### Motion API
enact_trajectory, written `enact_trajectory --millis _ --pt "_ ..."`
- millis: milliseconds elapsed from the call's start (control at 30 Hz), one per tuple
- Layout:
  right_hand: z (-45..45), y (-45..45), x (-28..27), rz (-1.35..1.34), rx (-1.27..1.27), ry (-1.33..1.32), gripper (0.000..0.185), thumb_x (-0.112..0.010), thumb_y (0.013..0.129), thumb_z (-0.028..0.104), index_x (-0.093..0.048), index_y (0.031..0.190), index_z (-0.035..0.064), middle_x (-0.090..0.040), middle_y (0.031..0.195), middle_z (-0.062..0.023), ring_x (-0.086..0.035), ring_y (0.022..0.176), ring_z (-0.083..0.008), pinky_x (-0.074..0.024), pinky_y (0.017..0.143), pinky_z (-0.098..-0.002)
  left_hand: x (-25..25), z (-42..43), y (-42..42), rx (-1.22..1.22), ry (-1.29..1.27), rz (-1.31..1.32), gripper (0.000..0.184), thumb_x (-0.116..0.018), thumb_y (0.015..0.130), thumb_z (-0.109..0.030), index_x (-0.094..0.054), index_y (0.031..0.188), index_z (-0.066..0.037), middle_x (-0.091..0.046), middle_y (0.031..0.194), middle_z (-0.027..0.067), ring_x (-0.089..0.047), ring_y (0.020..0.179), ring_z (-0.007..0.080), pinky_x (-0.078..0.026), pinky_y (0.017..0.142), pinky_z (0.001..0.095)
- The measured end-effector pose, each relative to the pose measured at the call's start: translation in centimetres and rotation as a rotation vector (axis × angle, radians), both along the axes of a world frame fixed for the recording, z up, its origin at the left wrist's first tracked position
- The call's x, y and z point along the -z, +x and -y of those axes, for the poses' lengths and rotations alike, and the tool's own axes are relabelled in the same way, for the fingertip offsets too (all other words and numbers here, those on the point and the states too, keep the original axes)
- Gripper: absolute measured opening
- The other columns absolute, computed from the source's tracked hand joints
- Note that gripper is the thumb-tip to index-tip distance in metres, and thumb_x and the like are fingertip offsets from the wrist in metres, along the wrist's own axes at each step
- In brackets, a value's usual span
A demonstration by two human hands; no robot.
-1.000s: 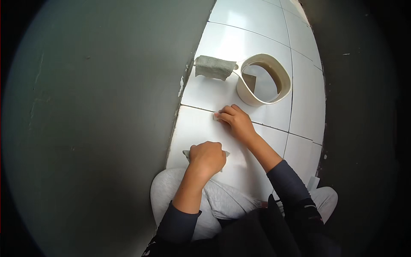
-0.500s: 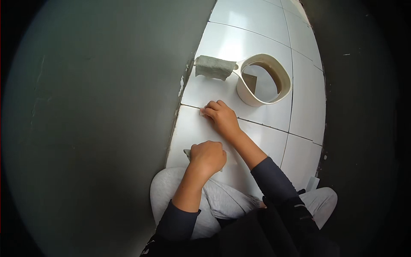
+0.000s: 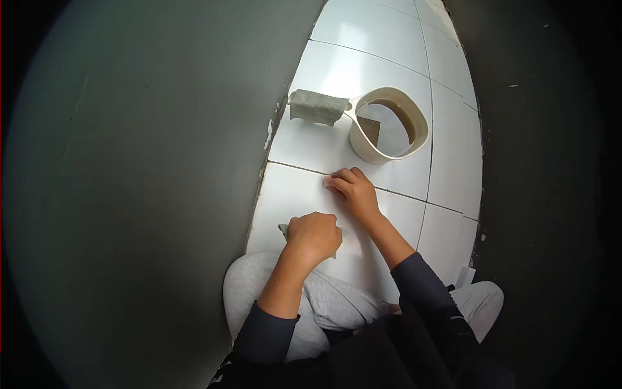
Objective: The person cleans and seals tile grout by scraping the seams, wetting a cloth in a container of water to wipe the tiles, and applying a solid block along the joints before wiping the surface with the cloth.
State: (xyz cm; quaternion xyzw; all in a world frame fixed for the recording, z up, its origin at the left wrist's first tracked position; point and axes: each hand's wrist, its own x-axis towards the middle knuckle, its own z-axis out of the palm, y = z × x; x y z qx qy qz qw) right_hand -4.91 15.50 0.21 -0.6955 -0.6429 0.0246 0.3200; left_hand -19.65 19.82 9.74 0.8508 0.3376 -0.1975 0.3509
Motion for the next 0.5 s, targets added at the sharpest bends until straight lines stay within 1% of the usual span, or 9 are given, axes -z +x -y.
enact_trajectory --millis 133,200,300,333,367,400,433,467,500 --pt "-0.8 -0.2 -1.0 -0.067 -0.008 -0.058 0.012 -0.066 0.075 0.005 -0.067 0.086 0.0103 -0.060 0.085 -0.0007 -0.056 0.081 -0.0220 -0.0504 0.067 -0.0330 -0.6 -0.6 -0.4 -0.034 -0.031 -0.004 0.027 -0.046 0.084 -0.020 -0.066 0.090 -0.002 -0.067 0.081 0.0169 -0.064 0.078 0.0333 -0.049 0.074 0.0432" --pt "2.2 1.7 -2.2 -0.094 -0.018 -0.093 0.015 -0.068 0.073 0.003 -0.067 0.087 0.0097 -0.060 0.084 -0.0023 -0.057 0.080 -0.0233 -0.0496 0.068 -0.0343 -0.3 -0.5 -0.5 -0.111 0.021 0.138 0.026 -0.045 0.083 -0.018 -0.064 0.091 -0.001 -0.066 0.081 0.0172 -0.063 0.076 0.0337 -0.048 0.073 0.0427" --pt "8.3 4.6 -5.6 -0.111 0.062 -0.098 0.019 -0.071 0.071 0.003 -0.068 0.089 0.0097 -0.060 0.083 -0.0043 -0.057 0.078 -0.0244 -0.0479 0.068 -0.0360 -1.0 -0.2 0.1 -0.100 0.040 0.311 0.026 -0.045 0.084 -0.018 -0.062 0.091 0.000 -0.065 0.082 0.0165 -0.062 0.077 0.0332 -0.048 0.073 0.0417" --pt "10.4 5.7 -7.0 -0.137 0.087 -0.133 0.021 -0.073 0.071 0.004 -0.068 0.090 0.0098 -0.060 0.082 -0.0045 -0.058 0.078 -0.0244 -0.0476 0.068 -0.0357 -1.2 -0.1 0.3 -0.079 0.025 0.399 0.024 -0.045 0.086 -0.014 -0.061 0.097 0.000 -0.064 0.086 0.0159 -0.061 0.078 0.0321 -0.047 0.073 0.0399" --pt "12.3 6.8 -8.3 -0.147 0.103 -0.139 0.021 -0.074 0.071 0.005 -0.069 0.091 0.0097 -0.060 0.082 -0.0047 -0.058 0.077 -0.0244 -0.0473 0.068 -0.0352 -1.1 0.3 0.6 -0.065 0.037 0.408 0.024 -0.045 0.086 -0.014 -0.061 0.097 0.000 -0.064 0.086 0.0159 -0.061 0.078 0.0321 -0.047 0.073 0.0399" --pt "13.9 7.6 -10.1 -0.201 0.160 -0.148 0.022 -0.075 0.070 0.006 -0.069 0.091 0.0089 -0.060 0.081 -0.0057 -0.057 0.076 -0.0247 -0.0467 0.067 -0.0345 -0.9 0.8 1.0 -0.083 0.035 0.566 0.023 -0.047 0.086 -0.010 -0.061 0.101 0.000 -0.063 0.089 0.0159 -0.061 0.079 0.0318 -0.048 0.074 0.0392" --pt "15.4 8.7 -11.5 -0.251 0.225 -0.177 0.021 -0.075 0.072 0.005 -0.069 0.093 0.0078 -0.060 0.082 -0.0038 -0.058 0.075 -0.0190 -0.0449 0.063 -0.0300 -0.6 1.2 1.5 -0.095 0.031 0.727 0.023 -0.048 0.086 -0.006 -0.060 0.105 0.000 -0.063 0.093 0.0159 -0.060 0.080 0.0315 -0.048 0.074 0.0386" --pt "16.4 9.4 -12.8 -0.337 0.299 -0.137 0.020 -0.074 0.074 0.005 -0.069 0.094 0.0075 -0.061 0.083 -0.0023 -0.058 0.076 -0.0156 -0.0433 0.062 -0.0273 -0.6 1.9 2.4 -0.072 0.043 0.738 0.023 -0.048 0.086 -0.006 -0.060 0.105 0.000 -0.063 0.093 0.0159 -0.060 0.080 0.0315 -0.048 0.074 0.0386" --pt "17.2 10.1 -13.9 -0.426 0.370 -0.097 0.019 -0.073 0.076 0.006 -0.069 0.095 0.0072 -0.061 0.084 -0.0008 -0.058 0.077 -0.0123 -0.0416 0.060 -0.0246 -0.5 2.8 3.4 -0.070 0.081 0.840 0.024 -0.050 0.085 -0.004 -0.060 0.106 -0.001 -0.062 0.095 0.0156 -0.060 0.083 0.0328 -0.047 0.076 0.0402"
